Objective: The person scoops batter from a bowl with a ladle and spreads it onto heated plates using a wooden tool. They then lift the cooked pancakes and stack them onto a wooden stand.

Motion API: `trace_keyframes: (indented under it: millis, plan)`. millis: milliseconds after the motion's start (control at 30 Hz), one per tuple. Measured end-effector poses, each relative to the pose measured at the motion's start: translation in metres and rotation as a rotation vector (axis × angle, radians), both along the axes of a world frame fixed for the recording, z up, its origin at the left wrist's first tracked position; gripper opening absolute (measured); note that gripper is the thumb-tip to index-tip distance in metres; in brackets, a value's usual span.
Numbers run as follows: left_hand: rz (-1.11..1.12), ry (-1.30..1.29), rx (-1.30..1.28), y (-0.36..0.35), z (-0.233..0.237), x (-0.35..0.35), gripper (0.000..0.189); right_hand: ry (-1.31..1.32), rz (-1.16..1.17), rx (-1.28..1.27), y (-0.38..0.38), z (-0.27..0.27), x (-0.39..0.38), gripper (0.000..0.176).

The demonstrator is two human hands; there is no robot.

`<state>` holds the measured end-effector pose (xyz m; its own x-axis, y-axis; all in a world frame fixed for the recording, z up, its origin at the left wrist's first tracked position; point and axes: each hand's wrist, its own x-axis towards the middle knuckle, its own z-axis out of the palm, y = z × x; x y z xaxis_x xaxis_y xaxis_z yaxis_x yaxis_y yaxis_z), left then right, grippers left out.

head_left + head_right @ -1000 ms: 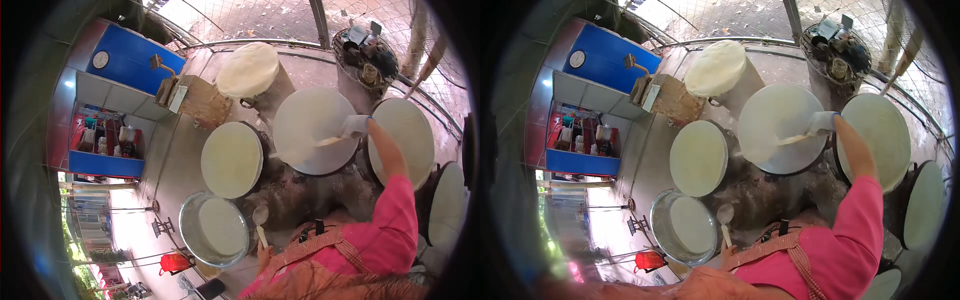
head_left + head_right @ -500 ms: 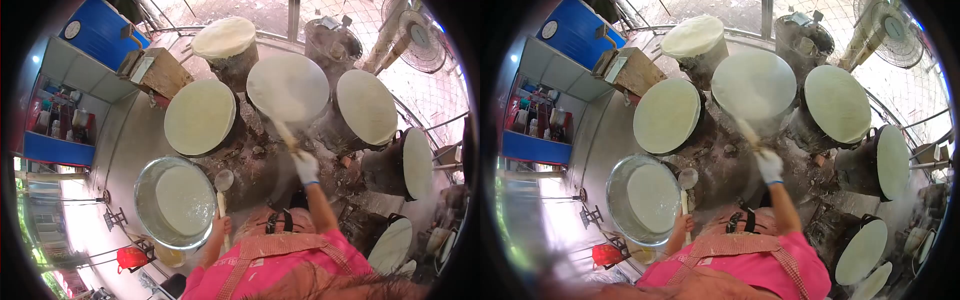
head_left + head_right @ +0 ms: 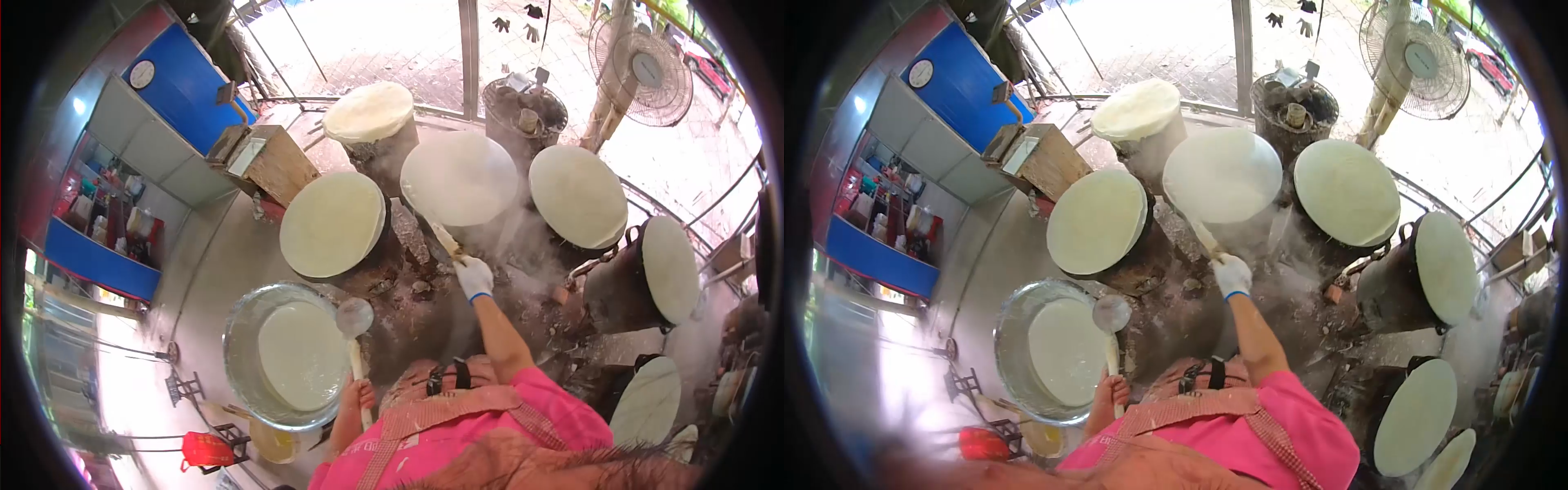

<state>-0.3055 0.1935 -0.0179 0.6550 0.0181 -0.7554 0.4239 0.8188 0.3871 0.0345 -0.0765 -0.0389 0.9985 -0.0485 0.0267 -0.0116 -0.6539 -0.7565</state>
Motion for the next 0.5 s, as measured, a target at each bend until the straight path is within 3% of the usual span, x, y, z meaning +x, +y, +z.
trace_keyframes:
  millis: [33,67,100,133,200,267,300,333,400,500]
  plan:
    - [0.122,0.081,-0.19,-0.006,0.009,0.005,0.01,0.052,0.047,-0.1,0.003,0.012,-0.014,0.026]
    - [0.11,0.077,-0.161,-0.007,0.02,0.01,0.01,0.049,0.032,-0.119,-0.018,0.023,-0.018,0.025]
    - [0.001,-0.028,-0.118,-0.011,0.033,0.015,0.012,0.039,0.064,-0.216,-0.045,-0.007,-0.003,0.029]
    - [-0.107,-0.128,-0.08,-0.019,0.045,0.018,0.02,0.163,0.016,-0.32,-0.067,-0.006,0.007,0.03]
    - [-0.061,-0.042,0.143,-0.028,0.055,0.03,0.028,0.219,-0.035,-0.324,-0.075,0.022,0.023,0.03]
    - [-0.081,-0.111,-0.062,-0.027,0.043,0.032,0.027,-0.002,-0.13,0.021,-0.054,0.035,0.033,0.026]
    - [-0.089,-0.113,-0.064,-0.032,0.042,0.036,0.027,-0.077,-0.111,-0.015,-0.035,0.008,0.043,0.027]
    - [-0.088,-0.059,-0.095,-0.036,0.041,0.045,0.025,-0.075,0.068,-0.105,-0.024,0.013,0.039,0.028]
    - [-0.107,-0.001,-0.105,-0.037,0.042,0.054,0.024,0.051,0.211,-0.197,-0.027,0.021,0.015,0.028]
    - [-0.173,-0.14,-0.115,-0.037,0.043,0.069,0.026,0.105,0.063,-0.217,-0.094,-0.004,0.034,0.028]
